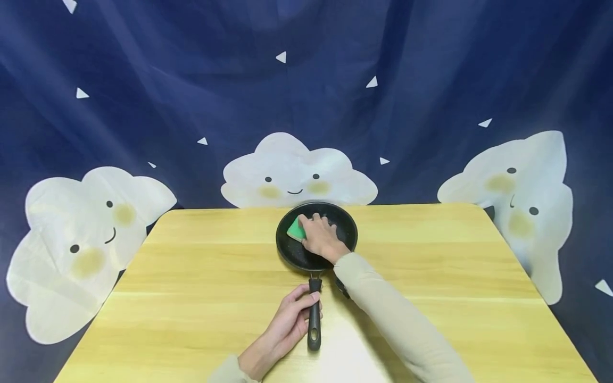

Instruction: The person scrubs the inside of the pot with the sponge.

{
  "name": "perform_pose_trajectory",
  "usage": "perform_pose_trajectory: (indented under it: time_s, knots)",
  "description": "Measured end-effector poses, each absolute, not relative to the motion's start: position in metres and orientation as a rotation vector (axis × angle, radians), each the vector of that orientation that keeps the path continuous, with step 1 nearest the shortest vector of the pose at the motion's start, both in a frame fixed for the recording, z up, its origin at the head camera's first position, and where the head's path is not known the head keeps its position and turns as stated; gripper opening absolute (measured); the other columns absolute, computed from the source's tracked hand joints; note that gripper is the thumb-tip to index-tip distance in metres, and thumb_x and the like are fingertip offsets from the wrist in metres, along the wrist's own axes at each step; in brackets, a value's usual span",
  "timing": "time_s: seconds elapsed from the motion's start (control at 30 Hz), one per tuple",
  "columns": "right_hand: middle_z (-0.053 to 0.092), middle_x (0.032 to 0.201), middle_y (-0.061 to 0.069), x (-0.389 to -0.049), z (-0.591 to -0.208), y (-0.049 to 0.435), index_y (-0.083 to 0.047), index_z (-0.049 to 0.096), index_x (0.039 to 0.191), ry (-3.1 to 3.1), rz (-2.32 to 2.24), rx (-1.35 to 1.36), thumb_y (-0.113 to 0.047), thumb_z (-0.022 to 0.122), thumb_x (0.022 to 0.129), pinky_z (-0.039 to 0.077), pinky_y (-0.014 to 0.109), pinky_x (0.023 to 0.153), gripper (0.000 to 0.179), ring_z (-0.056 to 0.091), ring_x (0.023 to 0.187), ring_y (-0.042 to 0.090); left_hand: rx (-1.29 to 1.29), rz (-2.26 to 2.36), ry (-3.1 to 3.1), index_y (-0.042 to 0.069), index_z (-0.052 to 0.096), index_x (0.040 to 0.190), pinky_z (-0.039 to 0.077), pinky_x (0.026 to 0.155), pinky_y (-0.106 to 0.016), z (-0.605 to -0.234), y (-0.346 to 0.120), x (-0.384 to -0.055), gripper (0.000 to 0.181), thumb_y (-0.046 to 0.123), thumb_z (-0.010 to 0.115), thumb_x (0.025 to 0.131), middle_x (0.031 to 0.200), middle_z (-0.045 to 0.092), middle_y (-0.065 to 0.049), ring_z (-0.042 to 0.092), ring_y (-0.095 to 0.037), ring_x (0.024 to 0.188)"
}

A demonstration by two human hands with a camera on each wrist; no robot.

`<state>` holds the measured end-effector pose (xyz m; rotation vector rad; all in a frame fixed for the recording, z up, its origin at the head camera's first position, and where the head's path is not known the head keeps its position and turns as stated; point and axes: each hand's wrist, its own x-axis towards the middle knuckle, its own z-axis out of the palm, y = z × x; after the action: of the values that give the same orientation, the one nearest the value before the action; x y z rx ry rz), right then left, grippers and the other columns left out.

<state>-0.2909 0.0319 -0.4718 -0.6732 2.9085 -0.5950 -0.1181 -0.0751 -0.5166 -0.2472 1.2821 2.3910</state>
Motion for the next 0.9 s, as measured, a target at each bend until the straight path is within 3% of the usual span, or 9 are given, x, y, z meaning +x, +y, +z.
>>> perform_pose_trajectory:
  time_s: [0.9]
  knots:
    - [0.058, 0.11, 0.02, -0.29, -0.48, 0.066, -0.019, 0.054, 0.122, 3.126, -0.194, -0.826, -0.026, 0.076, 0.094, 0.051, 0.056, 0.073, 0.037, 0.057, 0.094, 0.04, -0.245, 2.406, 1.272, 0.003, 0.057, 0.123, 0.054, 0.07, -0.026, -0.518, -0.075, -0.116, 0.03, 0.013, 0.068, 0.096, 0.092, 0.054, -0.004, 0.057, -0.012, 0.076]
